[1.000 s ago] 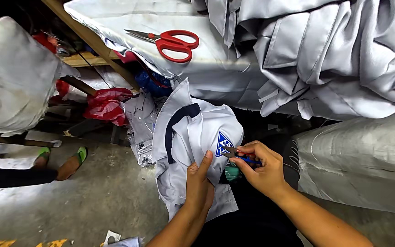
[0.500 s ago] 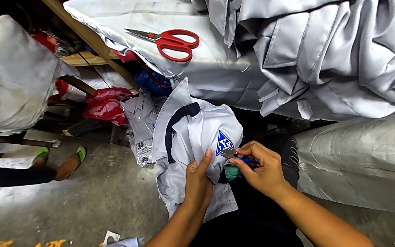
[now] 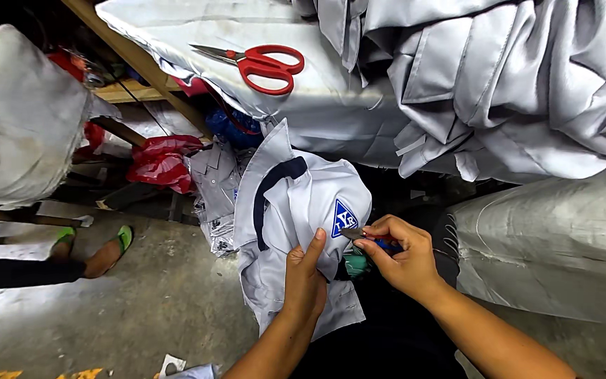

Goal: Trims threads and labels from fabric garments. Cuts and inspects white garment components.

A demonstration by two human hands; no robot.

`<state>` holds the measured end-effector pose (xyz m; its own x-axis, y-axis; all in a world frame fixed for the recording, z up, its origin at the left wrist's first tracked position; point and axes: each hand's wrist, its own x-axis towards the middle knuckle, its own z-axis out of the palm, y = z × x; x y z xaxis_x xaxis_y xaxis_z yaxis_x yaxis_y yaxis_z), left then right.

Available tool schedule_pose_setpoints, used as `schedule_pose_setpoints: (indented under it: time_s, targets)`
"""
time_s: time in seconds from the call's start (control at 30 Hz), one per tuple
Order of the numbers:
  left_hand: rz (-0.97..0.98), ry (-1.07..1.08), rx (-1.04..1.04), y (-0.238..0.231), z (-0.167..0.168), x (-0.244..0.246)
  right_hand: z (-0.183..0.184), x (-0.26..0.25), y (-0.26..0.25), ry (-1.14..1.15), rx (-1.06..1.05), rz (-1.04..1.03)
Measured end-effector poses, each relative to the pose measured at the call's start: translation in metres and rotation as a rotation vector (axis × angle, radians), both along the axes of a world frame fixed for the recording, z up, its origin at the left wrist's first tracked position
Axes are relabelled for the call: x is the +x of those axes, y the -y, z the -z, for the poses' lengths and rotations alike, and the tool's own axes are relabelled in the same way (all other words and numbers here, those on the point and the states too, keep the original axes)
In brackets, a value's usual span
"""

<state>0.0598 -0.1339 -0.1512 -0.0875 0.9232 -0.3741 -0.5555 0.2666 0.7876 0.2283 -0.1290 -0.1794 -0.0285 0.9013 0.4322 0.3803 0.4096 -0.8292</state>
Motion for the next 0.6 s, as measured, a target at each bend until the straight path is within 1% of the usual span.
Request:
schedule_pose_setpoints:
  time_s: [0.13,0.37,0.5,0.6]
  targets:
    - [0.005,-0.002,0.016,0.0005,0.0008,-0.0006,-0.0044,0.0039,0.0008,0.023,-0.033,-0.044]
    - [0.006,-0.032,0.033,0.0006,0.0005,0.0000,-0.0069,0.0077,-0.0046,0.211,0.078,-0.044]
    - [0.006,-0.050,0.033,0.0012,0.0018,0.0001,-0.0068,0.0103,-0.0073,0.255,0.126,-0.057]
    - [0.011,-0.027,0.032,0.0011,0.0023,0.0004,-0.0052,0.0107,-0.0082,0.241,0.109,-0.066]
